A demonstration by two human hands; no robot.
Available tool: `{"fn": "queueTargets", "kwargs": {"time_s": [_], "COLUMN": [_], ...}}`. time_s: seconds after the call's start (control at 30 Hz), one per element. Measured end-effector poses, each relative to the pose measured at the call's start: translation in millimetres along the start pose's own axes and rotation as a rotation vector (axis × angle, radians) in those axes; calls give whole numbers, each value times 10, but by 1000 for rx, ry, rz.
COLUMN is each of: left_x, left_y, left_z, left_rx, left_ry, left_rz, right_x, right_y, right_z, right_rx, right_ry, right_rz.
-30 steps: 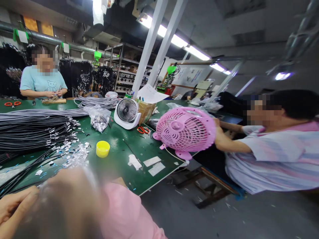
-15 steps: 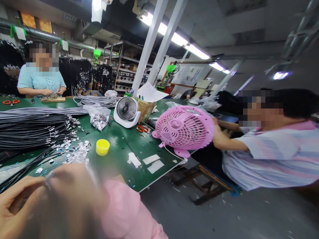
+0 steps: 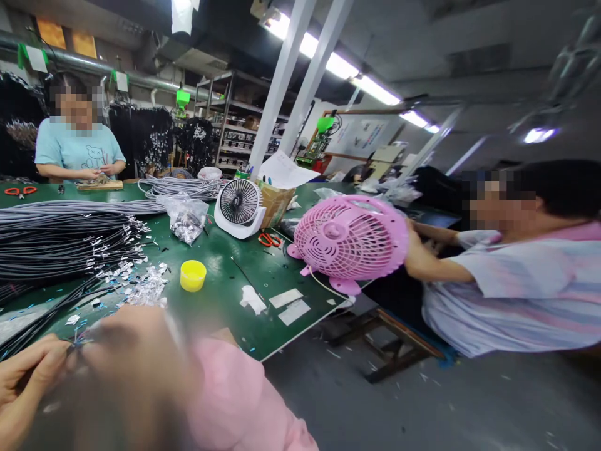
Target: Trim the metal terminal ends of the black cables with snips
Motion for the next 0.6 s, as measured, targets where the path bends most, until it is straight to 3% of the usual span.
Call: {"fn": "queueTargets", "kwargs": {"time_s": [0.2, 0.37, 0.47, 0.6], "left_x": [-22, -131, -96, 129], "left_y": [-10, -60, -65, 12], "left_z": [-37, -12, 3, 29], "left_rx": [5, -27, 4, 28], "left_ry": [0, 16, 34, 32], "left_rz": [16, -24, -13, 12], "right_x": [-156, -93, 6, 105], "right_y": [70, 83, 22, -66], "right_z": [-55, -113, -57, -1], "right_rx": [9, 113, 35, -36], "right_ry": [105, 248, 249, 245], "right_rz": [25, 129, 115, 80]}}
Point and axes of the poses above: each hand's wrist, its own y-axis away from the middle knuckle, its own z-axis out of the back of the hand, x = y × z, the point moved 5 cm from there along -y, towards the middle knuckle, and after that the axes turned 3 degrees about x, right-handed, at the moved point
